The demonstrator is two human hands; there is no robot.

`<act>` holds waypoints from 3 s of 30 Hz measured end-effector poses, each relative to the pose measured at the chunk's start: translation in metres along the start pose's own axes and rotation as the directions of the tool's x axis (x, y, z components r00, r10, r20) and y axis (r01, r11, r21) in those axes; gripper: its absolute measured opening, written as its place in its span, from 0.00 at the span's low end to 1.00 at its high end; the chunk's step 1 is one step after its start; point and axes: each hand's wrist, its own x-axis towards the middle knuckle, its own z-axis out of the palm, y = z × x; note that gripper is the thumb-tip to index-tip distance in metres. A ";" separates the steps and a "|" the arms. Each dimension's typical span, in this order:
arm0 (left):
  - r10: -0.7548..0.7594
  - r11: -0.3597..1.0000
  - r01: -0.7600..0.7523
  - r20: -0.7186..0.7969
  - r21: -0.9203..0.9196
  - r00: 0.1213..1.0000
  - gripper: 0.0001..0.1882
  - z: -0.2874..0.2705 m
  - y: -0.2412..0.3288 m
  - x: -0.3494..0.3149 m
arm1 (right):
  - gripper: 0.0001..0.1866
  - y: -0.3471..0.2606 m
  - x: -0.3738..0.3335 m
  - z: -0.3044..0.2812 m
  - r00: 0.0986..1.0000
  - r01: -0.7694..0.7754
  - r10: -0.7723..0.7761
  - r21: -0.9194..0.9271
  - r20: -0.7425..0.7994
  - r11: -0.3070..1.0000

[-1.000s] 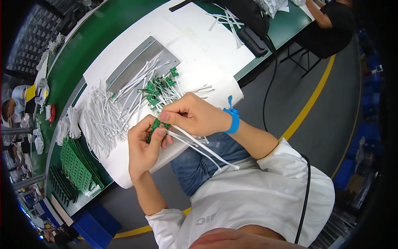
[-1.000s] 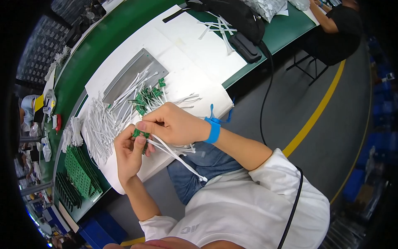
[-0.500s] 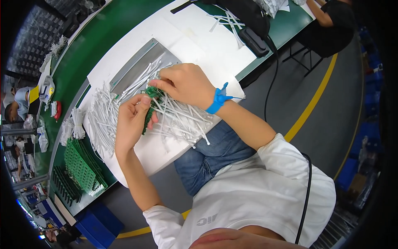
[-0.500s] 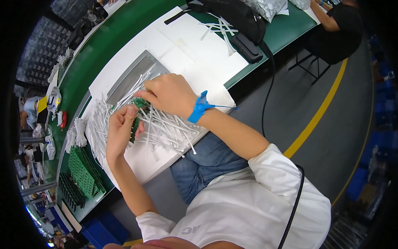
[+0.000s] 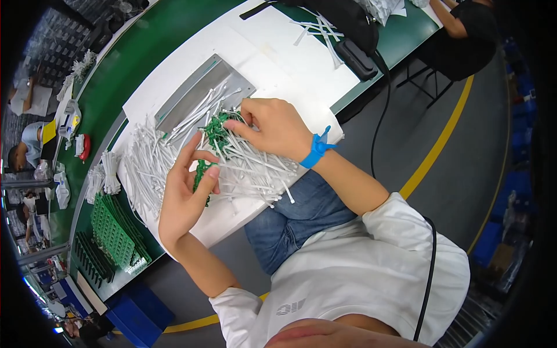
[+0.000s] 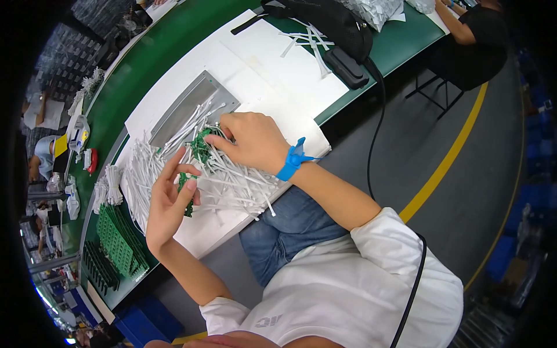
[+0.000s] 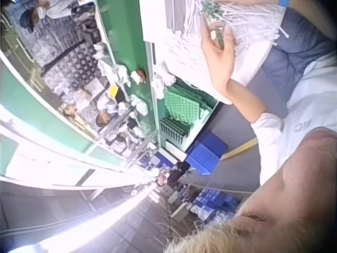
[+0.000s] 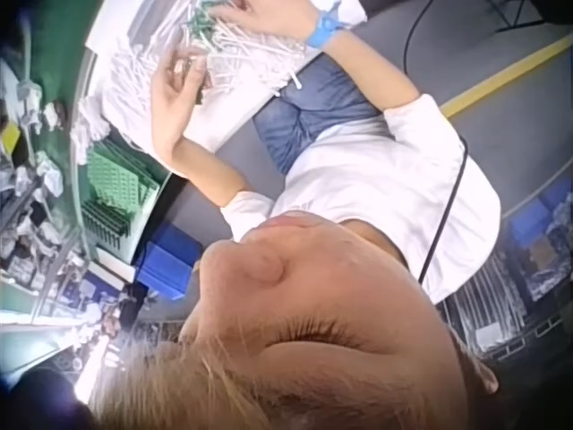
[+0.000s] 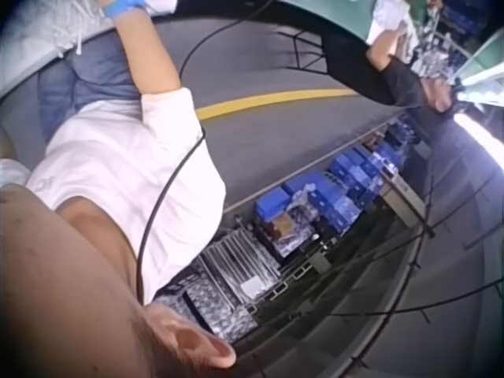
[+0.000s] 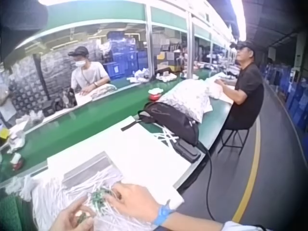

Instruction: The person inserts multi-wire cable connectors into a large printed circuit board by hand.

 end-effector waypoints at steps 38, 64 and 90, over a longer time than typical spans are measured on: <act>0.292 0.936 -0.321 -0.192 -0.142 0.937 0.19 0.041 0.011 -0.020 | 0.15 -0.045 -0.030 -0.032 0.950 0.086 -0.231 0.537 0.209 0.839; 0.153 0.974 -0.150 0.004 -0.168 0.988 0.08 0.032 -0.001 -0.012 | 0.20 -0.005 0.025 -0.023 0.998 -0.034 0.009 0.493 0.054 0.870; 0.282 0.959 -0.280 -0.118 0.031 0.952 0.09 0.043 -0.009 -0.003 | 0.17 -0.031 -0.018 -0.029 0.931 0.282 -0.336 0.306 0.142 0.909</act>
